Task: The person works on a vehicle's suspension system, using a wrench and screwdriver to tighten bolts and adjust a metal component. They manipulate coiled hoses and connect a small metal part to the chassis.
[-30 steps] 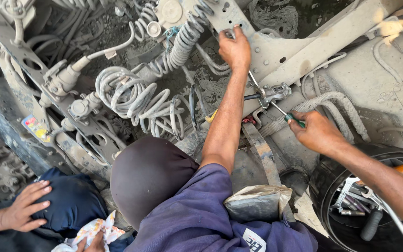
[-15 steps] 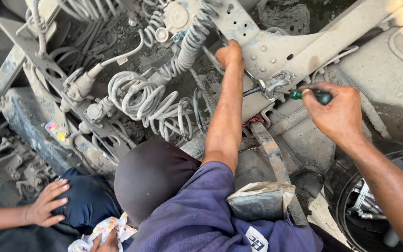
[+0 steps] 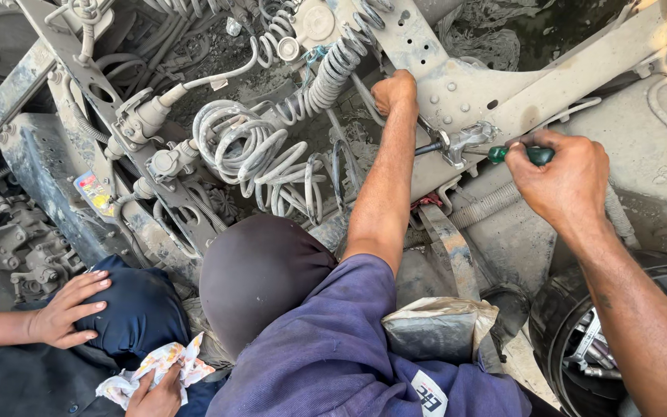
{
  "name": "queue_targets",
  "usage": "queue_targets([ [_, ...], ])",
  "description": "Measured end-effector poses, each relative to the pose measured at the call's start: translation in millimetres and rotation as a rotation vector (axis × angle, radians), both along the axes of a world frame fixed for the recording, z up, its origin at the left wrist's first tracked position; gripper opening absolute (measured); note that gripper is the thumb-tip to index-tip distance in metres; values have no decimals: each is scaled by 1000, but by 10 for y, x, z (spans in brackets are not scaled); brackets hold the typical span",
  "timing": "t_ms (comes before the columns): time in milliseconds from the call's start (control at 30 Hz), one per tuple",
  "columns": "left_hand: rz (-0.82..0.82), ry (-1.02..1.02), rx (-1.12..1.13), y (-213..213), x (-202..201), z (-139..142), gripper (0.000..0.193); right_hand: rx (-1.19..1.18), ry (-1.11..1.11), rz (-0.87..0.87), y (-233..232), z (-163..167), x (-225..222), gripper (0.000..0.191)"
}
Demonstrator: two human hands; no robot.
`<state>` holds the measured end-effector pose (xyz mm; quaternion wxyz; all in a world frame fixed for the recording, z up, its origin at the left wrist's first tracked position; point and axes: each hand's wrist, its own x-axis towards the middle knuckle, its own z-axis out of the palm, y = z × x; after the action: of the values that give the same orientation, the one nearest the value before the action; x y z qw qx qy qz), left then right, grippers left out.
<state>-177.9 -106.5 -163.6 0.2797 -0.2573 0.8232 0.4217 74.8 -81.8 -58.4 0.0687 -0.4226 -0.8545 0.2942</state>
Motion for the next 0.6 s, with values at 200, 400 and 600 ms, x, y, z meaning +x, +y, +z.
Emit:
queue_targets([
  [200,-104,73,-87,8,72,71,43,81,-65,69,7,-66,73,24],
  [400,-64,109,-84,13,75,69,41,104,-63,172,15,-105,90,25],
  [600,-74,106,11,23,63,13,45,93,-271,205,14,-157,102,24],
])
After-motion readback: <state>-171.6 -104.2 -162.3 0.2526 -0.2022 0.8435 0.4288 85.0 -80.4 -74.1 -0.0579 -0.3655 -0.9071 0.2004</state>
